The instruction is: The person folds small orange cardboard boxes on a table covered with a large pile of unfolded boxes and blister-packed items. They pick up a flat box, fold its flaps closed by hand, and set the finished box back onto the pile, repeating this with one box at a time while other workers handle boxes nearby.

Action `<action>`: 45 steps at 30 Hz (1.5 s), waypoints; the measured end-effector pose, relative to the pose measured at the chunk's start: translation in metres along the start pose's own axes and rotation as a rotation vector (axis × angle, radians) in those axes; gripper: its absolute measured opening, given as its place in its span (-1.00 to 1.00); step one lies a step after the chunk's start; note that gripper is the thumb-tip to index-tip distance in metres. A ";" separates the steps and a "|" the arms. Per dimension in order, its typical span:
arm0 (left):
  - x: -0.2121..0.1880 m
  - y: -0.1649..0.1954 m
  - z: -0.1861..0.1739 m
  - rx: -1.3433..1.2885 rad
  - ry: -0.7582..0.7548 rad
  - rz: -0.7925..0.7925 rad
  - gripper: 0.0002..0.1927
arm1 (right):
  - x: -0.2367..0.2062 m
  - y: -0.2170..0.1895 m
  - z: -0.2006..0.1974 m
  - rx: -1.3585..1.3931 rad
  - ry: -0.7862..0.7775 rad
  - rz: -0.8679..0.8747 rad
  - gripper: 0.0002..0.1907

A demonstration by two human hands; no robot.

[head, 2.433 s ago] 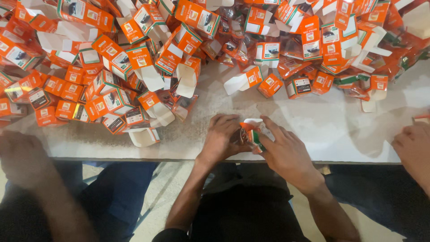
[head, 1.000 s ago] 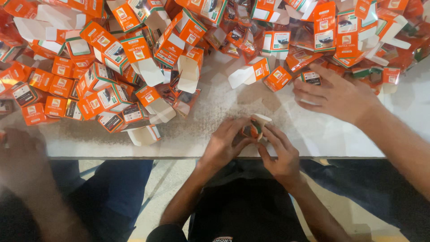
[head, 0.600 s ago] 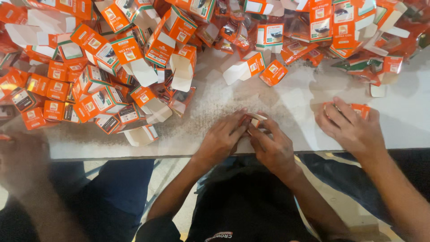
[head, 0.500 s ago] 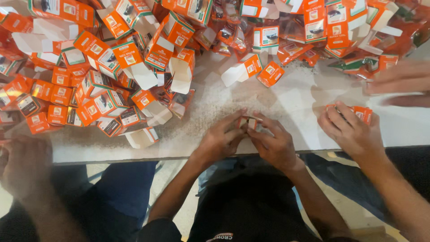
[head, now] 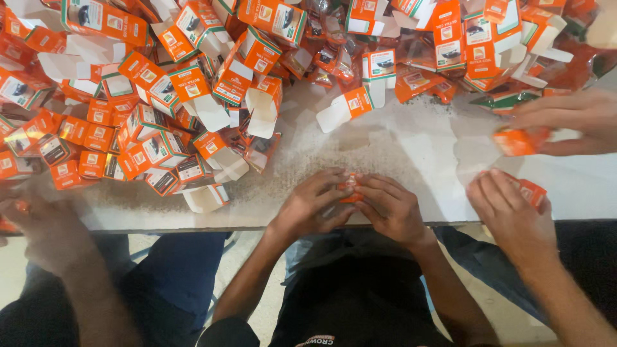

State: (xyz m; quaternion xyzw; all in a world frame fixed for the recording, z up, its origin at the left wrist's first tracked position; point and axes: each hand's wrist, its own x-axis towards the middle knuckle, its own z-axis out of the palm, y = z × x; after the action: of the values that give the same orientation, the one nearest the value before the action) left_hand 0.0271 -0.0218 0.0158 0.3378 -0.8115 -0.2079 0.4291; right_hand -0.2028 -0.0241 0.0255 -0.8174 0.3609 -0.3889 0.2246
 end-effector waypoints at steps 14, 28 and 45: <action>0.005 0.010 -0.011 0.148 -0.096 -0.009 -0.64 | -0.001 -0.010 0.002 -0.004 0.030 0.032 -0.71; -0.005 0.011 -0.002 0.026 -0.016 -0.064 -0.78 | -0.013 -0.003 0.010 -0.100 0.071 -0.014 -0.68; -0.008 0.033 0.037 0.143 0.186 -0.194 -0.81 | -0.017 -0.001 0.011 -0.011 0.129 0.071 -0.67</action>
State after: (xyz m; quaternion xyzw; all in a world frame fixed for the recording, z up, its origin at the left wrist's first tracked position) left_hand -0.0126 0.0078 0.0120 0.4621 -0.7445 -0.1576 0.4553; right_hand -0.2009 -0.0094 0.0111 -0.7786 0.4052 -0.4305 0.2102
